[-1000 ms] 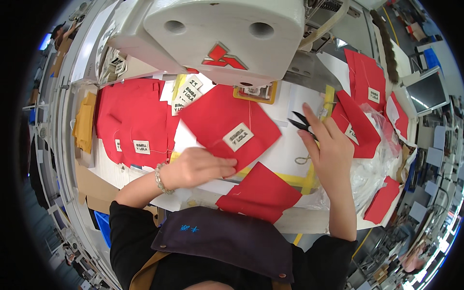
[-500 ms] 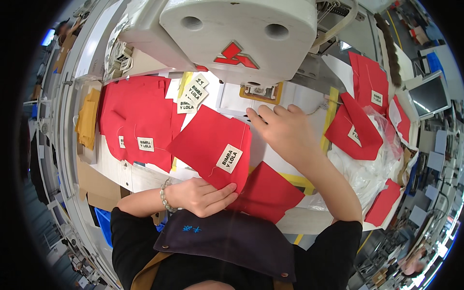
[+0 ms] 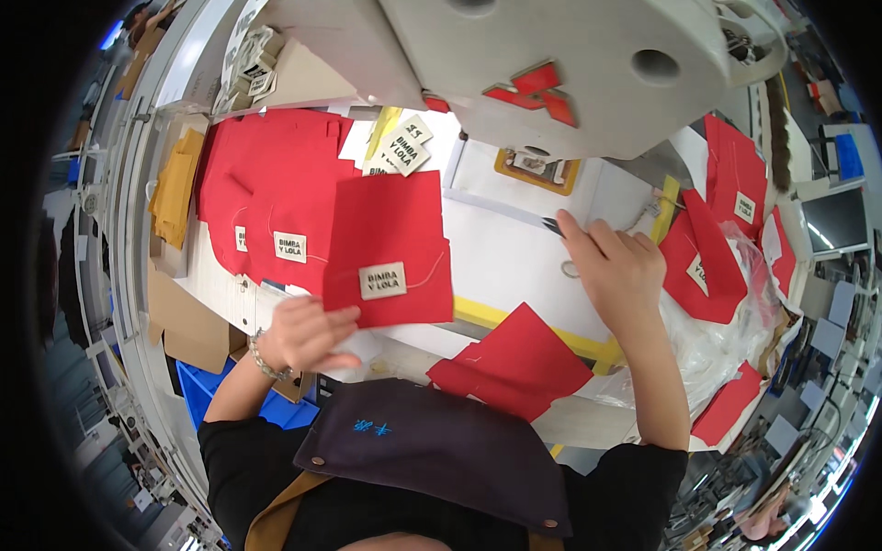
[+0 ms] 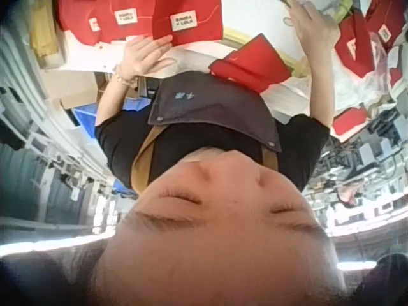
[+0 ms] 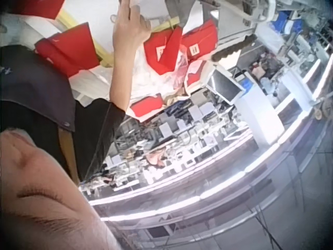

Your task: The person sews white rectangular labels onto red fabric pieces using an industrial sewing machine. They align the label on the fabric, guide it under the presser foot, and sew along the edge. After each stitch, they cut the thread with scissors and move the finished piece aside before starting the next one.

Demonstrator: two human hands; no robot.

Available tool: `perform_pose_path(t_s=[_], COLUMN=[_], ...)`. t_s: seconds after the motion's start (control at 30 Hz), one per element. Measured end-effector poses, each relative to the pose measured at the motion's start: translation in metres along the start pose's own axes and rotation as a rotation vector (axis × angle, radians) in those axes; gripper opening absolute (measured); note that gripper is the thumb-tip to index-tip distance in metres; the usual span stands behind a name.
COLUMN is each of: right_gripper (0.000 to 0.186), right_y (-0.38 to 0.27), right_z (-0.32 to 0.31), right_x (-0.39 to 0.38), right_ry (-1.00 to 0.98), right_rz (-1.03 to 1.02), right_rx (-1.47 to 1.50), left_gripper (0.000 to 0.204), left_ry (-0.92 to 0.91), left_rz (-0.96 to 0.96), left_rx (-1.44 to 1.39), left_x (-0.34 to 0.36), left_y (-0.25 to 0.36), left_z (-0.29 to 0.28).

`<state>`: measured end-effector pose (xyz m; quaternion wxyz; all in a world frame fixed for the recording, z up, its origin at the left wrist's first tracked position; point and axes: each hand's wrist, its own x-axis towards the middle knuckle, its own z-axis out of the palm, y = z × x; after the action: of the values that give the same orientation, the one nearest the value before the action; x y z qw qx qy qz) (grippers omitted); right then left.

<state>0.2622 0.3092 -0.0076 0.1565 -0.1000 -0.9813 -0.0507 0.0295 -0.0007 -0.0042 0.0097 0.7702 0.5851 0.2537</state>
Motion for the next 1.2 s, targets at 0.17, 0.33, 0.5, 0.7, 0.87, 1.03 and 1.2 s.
perform_pose_path(t_s=[0.17,0.33,0.5,0.7,0.87,1.03,1.2], right_gripper=[0.041,0.044,0.046,0.044,0.041,0.04,0.035], right_y=[-0.004,-0.007,-0.006,-0.004,-0.007,-0.029,-0.108], right_z=[-0.004,-0.004,-0.002,-0.004,-0.006,-0.015,-0.034], right_x=[-0.021,-0.036,-0.054,-0.065,-0.059,-0.052,-0.033], right_ry=[-0.056,-0.055,-0.054,-0.029,-0.015,0.011,-0.302], right_rz=[0.078,0.128,0.218,0.301,0.257,0.306,0.462], right_rx=[0.083,0.088,0.087,0.103,0.124,0.312,1.57], left_gripper=[0.013,0.015,0.025,0.031,0.026,0.022,0.019], left_ry=[0.145,0.256,0.152,-0.126,-0.208,0.109,0.171], left_rz=[-0.377,-0.685,-0.304,-0.326,-0.297,-0.6,-0.897], left_rx=[0.069,0.12,0.383,-0.083,-0.095,-0.488,-1.283], left_x=[-0.034,-0.038,-0.056,-0.058,-0.077,-0.049,0.025], left_y=[-0.019,-0.024,-0.009,0.032,0.045,0.063,0.073], left_z=[-0.003,-0.006,-0.007,0.021,0.036,0.036,0.051])
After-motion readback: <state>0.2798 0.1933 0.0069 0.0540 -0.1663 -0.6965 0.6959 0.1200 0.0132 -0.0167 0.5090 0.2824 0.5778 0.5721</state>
